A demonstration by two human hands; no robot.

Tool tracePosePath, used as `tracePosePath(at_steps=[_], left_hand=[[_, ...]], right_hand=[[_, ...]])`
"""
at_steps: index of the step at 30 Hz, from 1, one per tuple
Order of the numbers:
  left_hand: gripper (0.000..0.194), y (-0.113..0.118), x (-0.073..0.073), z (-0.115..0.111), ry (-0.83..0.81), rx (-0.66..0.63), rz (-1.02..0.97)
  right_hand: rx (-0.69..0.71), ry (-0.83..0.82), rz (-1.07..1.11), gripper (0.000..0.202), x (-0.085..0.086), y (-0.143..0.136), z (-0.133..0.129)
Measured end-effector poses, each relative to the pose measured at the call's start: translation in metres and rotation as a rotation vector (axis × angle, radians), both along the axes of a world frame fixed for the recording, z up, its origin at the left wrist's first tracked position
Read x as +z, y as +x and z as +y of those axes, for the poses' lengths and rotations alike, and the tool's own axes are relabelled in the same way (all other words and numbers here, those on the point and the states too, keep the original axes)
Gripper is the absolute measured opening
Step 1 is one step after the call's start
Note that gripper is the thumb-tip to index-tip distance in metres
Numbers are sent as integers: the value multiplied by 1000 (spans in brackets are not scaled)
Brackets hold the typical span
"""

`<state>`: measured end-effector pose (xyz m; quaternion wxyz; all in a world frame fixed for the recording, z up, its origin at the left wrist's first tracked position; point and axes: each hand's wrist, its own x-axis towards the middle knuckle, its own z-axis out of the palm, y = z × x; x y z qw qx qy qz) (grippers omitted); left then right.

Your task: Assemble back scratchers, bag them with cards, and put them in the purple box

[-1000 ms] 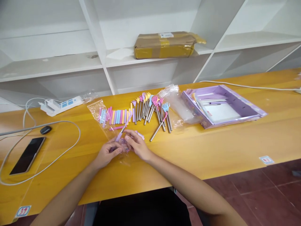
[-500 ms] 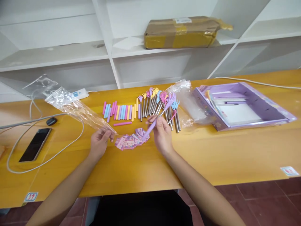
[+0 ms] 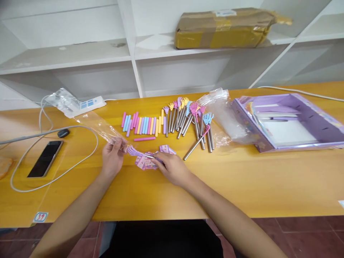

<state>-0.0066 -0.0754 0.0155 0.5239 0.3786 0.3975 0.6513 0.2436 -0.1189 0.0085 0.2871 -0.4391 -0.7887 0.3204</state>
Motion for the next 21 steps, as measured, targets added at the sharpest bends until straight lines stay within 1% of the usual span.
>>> tracePosePath(at_steps=[4, 7, 13, 21], left_hand=[[39, 4, 4, -2, 0, -20, -24], [39, 7, 3, -4, -23, -43, -34], [42, 7, -1, -4, -88, -64, -20], [40, 12, -8, -9, -113, -98, 18]], right_hand=[[7, -3, -30, 39, -2, -1, 0], [2, -5, -38, 40, -2, -1, 0], [-12, -1, -20, 40, 0, 0, 0], [-4, -10, -7, 42, -1, -1, 0]])
